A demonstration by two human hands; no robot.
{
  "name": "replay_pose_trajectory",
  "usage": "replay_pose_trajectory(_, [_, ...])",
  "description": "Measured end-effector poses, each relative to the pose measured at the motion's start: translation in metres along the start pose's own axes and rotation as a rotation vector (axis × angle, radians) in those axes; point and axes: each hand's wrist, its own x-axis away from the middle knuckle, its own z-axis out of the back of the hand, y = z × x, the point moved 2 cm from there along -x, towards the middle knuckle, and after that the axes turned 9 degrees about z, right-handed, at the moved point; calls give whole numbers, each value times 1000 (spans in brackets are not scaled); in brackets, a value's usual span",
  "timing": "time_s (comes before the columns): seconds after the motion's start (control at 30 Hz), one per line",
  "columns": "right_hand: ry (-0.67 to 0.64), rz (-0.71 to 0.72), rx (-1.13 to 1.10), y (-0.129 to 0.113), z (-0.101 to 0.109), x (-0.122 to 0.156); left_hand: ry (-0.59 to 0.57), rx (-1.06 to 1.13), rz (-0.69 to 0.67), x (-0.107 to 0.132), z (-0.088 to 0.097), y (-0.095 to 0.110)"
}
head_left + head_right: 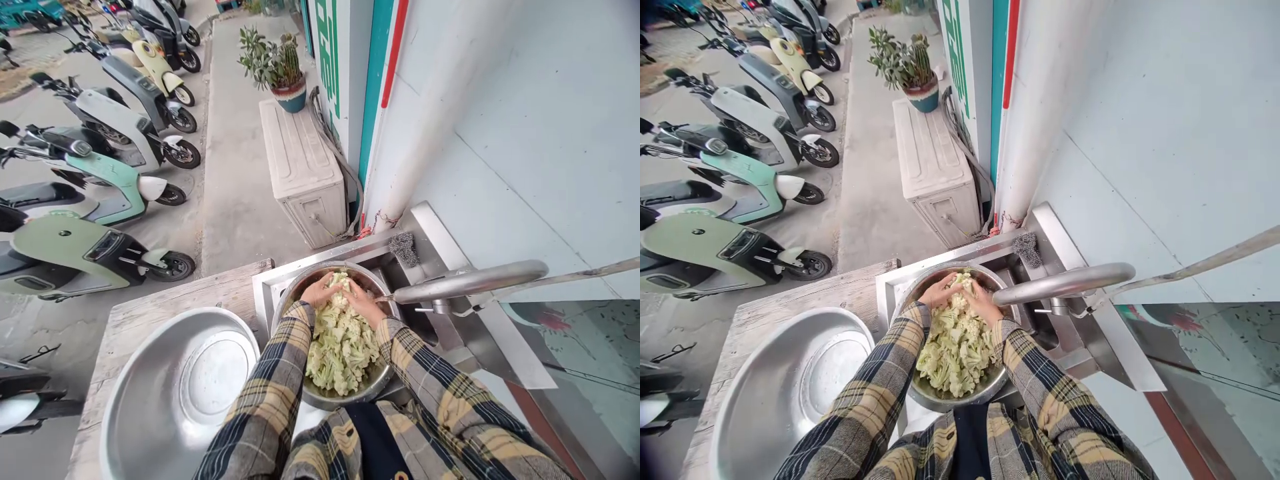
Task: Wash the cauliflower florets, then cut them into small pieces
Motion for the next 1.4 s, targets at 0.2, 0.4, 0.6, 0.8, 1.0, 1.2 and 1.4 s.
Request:
replay_pose_trajectory(0.2, [-291, 341, 406, -34, 11, 43, -233, 218, -162, 51, 26, 0])
replay_pose_trajectory(0.4, [-68, 229, 443, -9, 48, 67, -37, -60, -258, 72, 46, -16])
replay_pose_trajectory(0.6, [177, 35, 318, 43, 25, 12, 37, -181, -112, 15, 5, -13])
replay_pose_trajectory(0.8, [-63, 330, 365, -11, -2, 1, 31, -310, -234, 20, -3, 7])
replay_pose_trajectory(1.0, [-350, 582, 455, -56, 14, 64, -84, -222, -548, 80, 25, 11])
replay_pose_trajectory(1.2, [71, 240, 427, -4, 50, 69, 97, -207, -379, 66, 46, -37])
replay_pose_trajectory(1.4, [173, 1, 315, 37, 19, 13, 256, -298, -219, 50, 7, -54])
